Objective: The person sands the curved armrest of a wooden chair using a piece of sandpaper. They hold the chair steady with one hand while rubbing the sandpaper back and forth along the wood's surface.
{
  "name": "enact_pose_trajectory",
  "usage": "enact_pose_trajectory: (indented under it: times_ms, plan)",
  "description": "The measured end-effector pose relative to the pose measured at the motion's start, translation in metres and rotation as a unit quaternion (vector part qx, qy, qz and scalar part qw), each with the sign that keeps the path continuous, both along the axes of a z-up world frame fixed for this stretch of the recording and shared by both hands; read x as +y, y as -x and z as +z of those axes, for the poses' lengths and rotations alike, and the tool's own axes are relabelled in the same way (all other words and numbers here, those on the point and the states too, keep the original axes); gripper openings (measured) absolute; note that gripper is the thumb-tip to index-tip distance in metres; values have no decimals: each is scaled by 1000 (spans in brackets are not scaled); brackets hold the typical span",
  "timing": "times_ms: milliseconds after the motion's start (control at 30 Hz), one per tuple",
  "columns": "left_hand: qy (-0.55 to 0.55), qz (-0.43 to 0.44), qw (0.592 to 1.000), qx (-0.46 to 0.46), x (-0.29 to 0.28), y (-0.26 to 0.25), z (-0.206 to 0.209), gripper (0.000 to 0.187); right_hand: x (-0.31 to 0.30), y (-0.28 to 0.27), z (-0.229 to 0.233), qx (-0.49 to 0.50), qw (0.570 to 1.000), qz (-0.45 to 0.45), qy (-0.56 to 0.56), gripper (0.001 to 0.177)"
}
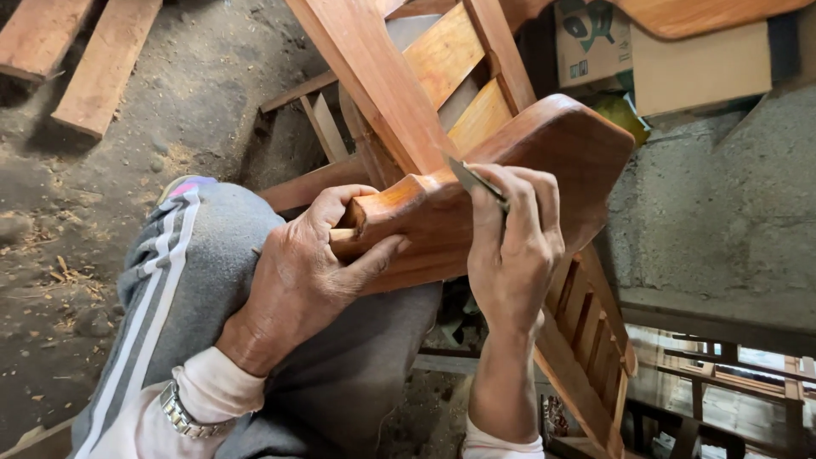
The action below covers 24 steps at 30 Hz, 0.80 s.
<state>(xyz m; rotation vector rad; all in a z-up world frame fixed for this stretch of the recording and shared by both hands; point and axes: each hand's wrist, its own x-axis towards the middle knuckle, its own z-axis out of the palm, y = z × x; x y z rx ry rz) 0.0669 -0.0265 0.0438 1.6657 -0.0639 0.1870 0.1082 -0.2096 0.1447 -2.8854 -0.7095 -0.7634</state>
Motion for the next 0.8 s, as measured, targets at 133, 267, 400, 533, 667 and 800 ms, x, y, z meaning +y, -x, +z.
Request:
enact_pose_trajectory:
  times_ms: [133,267,400,533,667,800]
  plan:
    - [-3,-4,1000,9,0,0,2,52,11,4,12,-6,1000,9,-15,22]
    - [2,-6,1000,24,-1,-1,-1,52,16,9,2,-6,1000,8,-11,21]
    - [0,0,1000,9,0,1,1,50,-8,4,-6,20,999,-45,11,19]
    - [-6,7,1000,7,-2,-1,-1,52,-6,0,-6,-46,997,-56,-16,27]
    - [1,-5,999,34,2,0,5,49,22,19,1,7,999,44,-18,14]
    - [-4,-4,1000,12,1,0,3,51,5,5,4,-27,999,28,0,13]
